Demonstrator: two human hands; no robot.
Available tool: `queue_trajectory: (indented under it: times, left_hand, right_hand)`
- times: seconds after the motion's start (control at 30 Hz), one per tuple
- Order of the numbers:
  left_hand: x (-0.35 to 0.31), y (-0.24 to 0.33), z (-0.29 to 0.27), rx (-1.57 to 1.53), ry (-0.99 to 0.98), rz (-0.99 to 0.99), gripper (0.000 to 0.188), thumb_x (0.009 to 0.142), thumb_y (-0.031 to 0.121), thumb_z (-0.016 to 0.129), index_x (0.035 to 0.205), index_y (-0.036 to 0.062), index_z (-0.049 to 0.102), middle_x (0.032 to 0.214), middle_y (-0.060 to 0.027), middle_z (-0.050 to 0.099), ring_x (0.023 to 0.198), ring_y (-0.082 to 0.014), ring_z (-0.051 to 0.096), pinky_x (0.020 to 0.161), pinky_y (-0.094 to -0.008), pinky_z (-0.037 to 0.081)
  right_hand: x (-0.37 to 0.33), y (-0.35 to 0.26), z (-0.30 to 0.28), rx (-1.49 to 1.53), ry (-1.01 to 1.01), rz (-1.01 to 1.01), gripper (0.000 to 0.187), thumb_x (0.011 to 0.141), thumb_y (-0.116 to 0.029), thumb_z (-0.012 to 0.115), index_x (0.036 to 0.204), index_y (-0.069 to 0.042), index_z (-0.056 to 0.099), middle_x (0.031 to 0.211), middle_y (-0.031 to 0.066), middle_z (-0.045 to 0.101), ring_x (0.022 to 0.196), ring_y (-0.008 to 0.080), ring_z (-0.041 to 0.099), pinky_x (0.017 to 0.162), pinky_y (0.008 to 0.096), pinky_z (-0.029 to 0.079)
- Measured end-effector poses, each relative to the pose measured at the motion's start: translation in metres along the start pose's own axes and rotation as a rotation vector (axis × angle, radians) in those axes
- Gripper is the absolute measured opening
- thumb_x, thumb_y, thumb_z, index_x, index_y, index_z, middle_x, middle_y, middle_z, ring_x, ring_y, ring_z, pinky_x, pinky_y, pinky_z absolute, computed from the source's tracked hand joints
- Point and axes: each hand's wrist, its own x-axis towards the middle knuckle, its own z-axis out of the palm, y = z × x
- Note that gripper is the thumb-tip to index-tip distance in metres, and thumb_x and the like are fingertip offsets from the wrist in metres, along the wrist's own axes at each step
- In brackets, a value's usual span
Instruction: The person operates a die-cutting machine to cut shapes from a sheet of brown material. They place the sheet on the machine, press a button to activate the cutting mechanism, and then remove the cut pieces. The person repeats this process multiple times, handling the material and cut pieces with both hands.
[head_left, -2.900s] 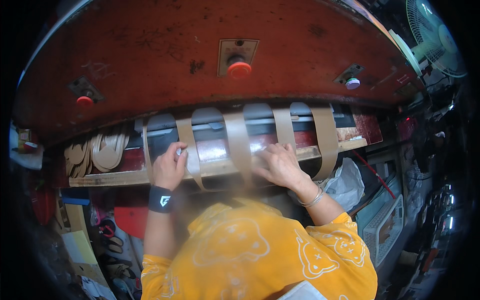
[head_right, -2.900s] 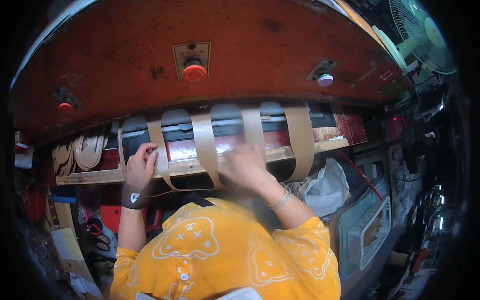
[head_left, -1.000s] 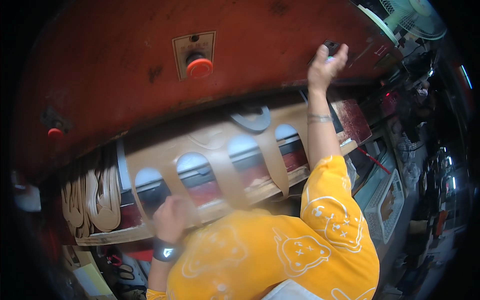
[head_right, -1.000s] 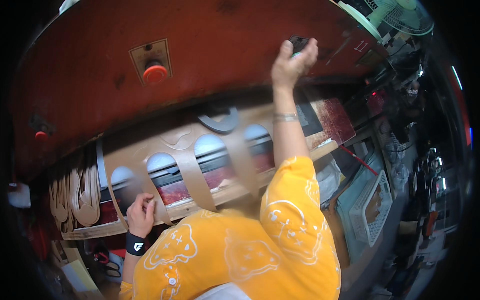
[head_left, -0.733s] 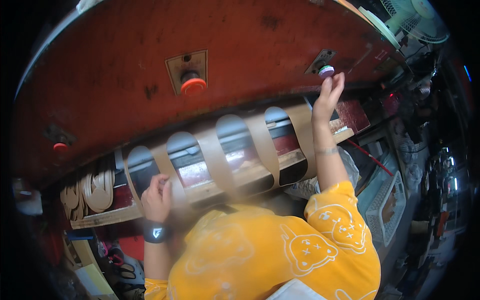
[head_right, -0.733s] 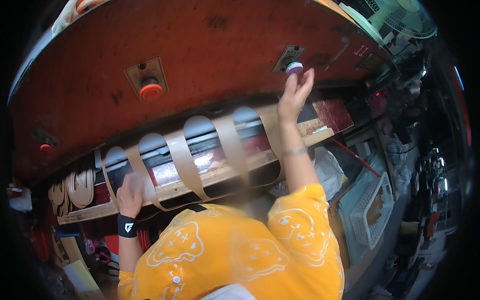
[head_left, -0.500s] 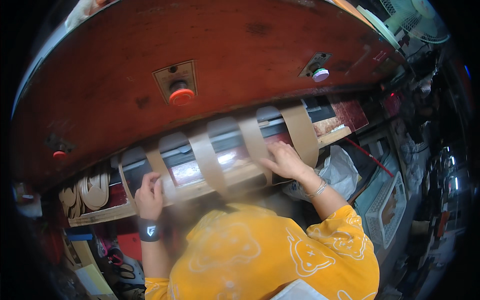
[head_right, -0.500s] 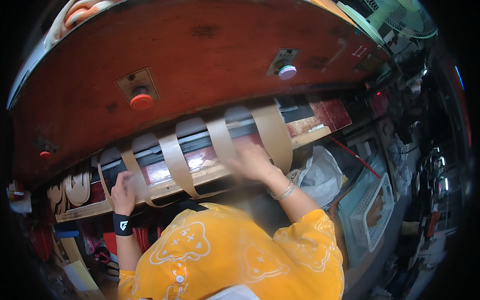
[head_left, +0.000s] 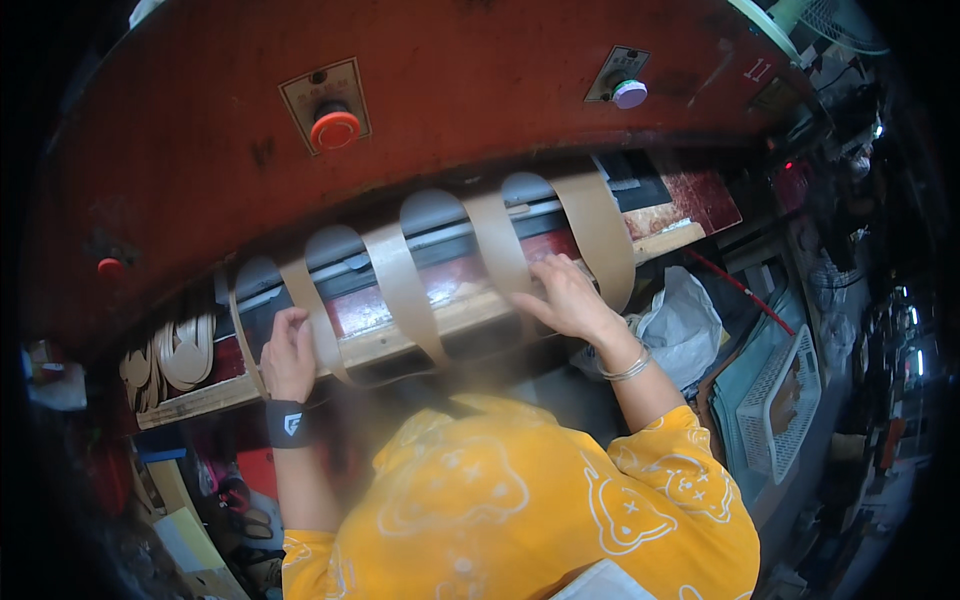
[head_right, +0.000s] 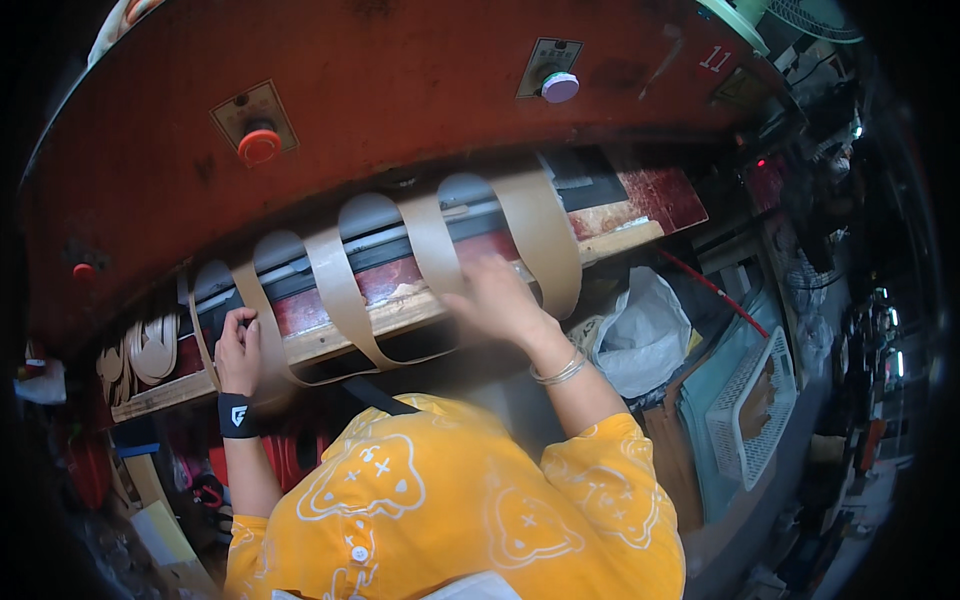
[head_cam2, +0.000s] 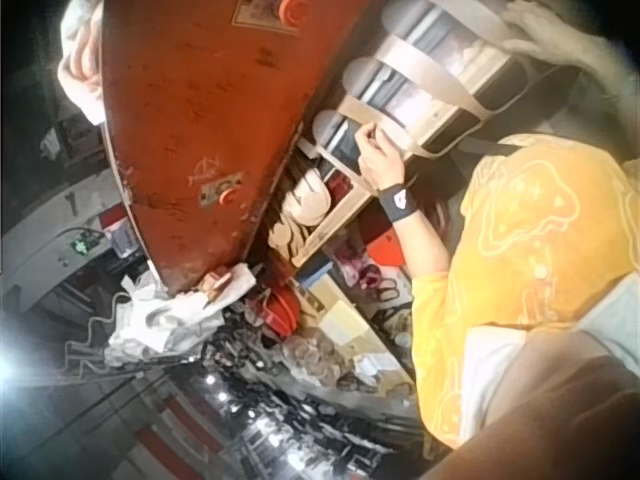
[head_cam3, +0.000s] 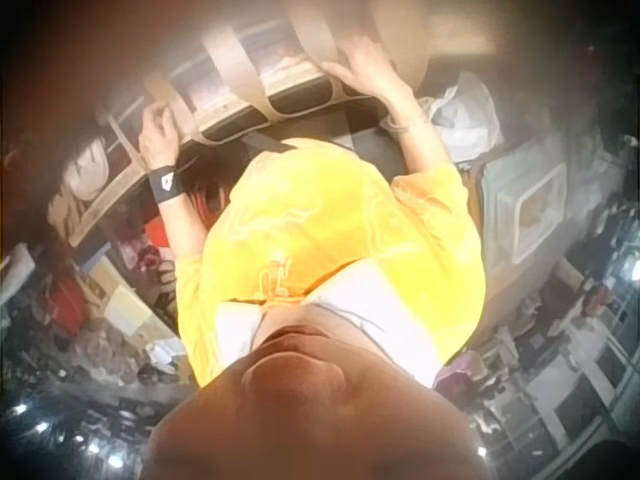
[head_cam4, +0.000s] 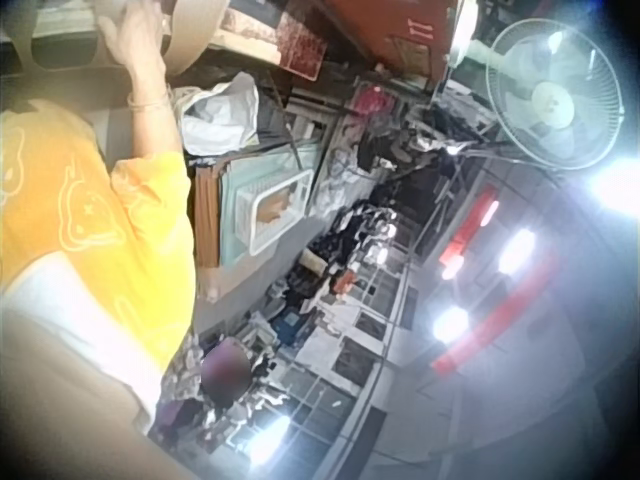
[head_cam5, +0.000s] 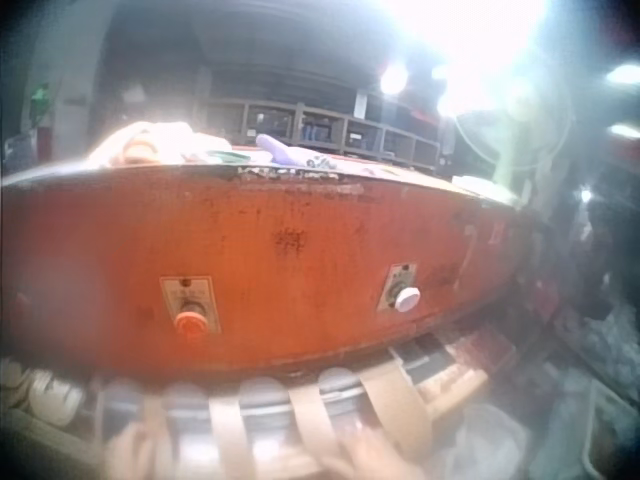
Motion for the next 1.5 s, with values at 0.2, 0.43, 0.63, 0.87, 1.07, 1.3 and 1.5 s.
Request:
queue_trajectory:
  times: [0.2, 0.43, 0.63, 0.87, 1.07, 1.3, 1.5]
  left_hand:
    - [0.005, 0.002, -0.006, 0.02, -0.002, 0.076, 0.014, 0.088, 0.017, 0.054, 0.1, 0.0106, 0.058, 0.067, -0.0128, 0.058, 0.065, -0.0346, 0.06, 0.059, -0.0434, 0.044]
    - [0.02, 0.002, -0.013, -0.017, -0.211, -0.094, 0.012, 0.087, 0.016, 0.055, 0.097, 0.0083, 0.057, 0.077, -0.0173, 0.063, 0.073, -0.0381, 0.063, 0.064, -0.043, 0.047]
    - [0.031, -0.004, -0.016, -0.033, -0.291, -0.102, 0.014, 0.085, 0.015, 0.058, 0.095, 0.0057, 0.057, 0.077, -0.0178, 0.062, 0.072, -0.0388, 0.062, 0.064, -0.0443, 0.047]
    - [0.036, -0.004, -0.014, -0.043, -0.363, -0.01, 0.011, 0.085, 0.015, 0.059, 0.092, 0.0072, 0.057, 0.074, -0.0164, 0.061, 0.069, -0.0376, 0.061, 0.061, -0.0445, 0.045]
    - [0.036, -0.005, -0.013, -0.031, -0.371, -0.035, 0.012, 0.084, 0.015, 0.059, 0.092, 0.0067, 0.057, 0.074, -0.0168, 0.061, 0.068, -0.0378, 0.061, 0.061, -0.0442, 0.046]
    - [0.018, -0.011, -0.007, -0.067, -0.211, 0.085, 0.012, 0.085, 0.015, 0.058, 0.092, 0.0052, 0.058, 0.075, -0.0176, 0.061, 0.071, -0.0382, 0.06, 0.062, -0.0442, 0.046]
    - [0.011, -0.024, -0.004, -0.052, -0.127, 0.089, 0.014, 0.086, 0.016, 0.056, 0.092, 0.0033, 0.059, 0.081, -0.0193, 0.064, 0.077, -0.0397, 0.062, 0.067, -0.0448, 0.048]
  right_hand:
    - [0.059, 0.009, -0.042, 0.133, -0.199, 0.236, 0.037, 0.081, -0.034, 0.067, 0.073, 0.002, 0.067, 0.062, 0.0197, 0.062, 0.061, 0.0303, 0.064, 0.06, 0.0375, 0.05]
    - [0.196, -0.022, 0.004, -0.079, 0.077, 0.036, 0.083, 0.068, -0.041, 0.075, 0.137, -0.014, 0.038, 0.142, 0.0214, 0.031, 0.126, 0.0445, 0.032, 0.1, 0.0567, 0.031]
    - [0.231, -0.008, 0.008, 0.044, 0.022, 0.041, 0.08, 0.058, -0.037, 0.075, 0.131, -0.018, 0.05, 0.142, 0.0216, 0.034, 0.126, 0.0486, 0.032, 0.101, 0.0584, 0.03]
    - [0.2, 0.061, -0.042, -0.003, 0.016, 0.1, 0.069, 0.058, -0.034, 0.071, 0.124, -0.018, 0.058, 0.143, 0.0187, 0.037, 0.127, 0.0411, 0.037, 0.105, 0.0518, 0.028]
    - [0.203, 0.085, -0.038, -0.195, 0.059, 0.092, 0.071, 0.06, -0.037, 0.072, 0.126, -0.018, 0.055, 0.14, 0.0185, 0.038, 0.129, 0.0414, 0.033, 0.104, 0.0527, 0.028]
    - [0.203, 0.089, -0.052, 0.07, 0.891, 0.066, 0.068, 0.082, -0.039, 0.064, 0.137, -0.006, 0.041, 0.143, 0.0244, 0.03, 0.134, 0.0388, 0.026, 0.109, 0.0479, 0.021]
    - [0.248, 0.044, -0.104, 0.134, 1.347, -0.042, 0.074, 0.09, -0.045, 0.054, 0.142, -0.001, 0.027, 0.144, 0.029, 0.026, 0.136, 0.0397, 0.022, 0.111, 0.0484, 0.017]
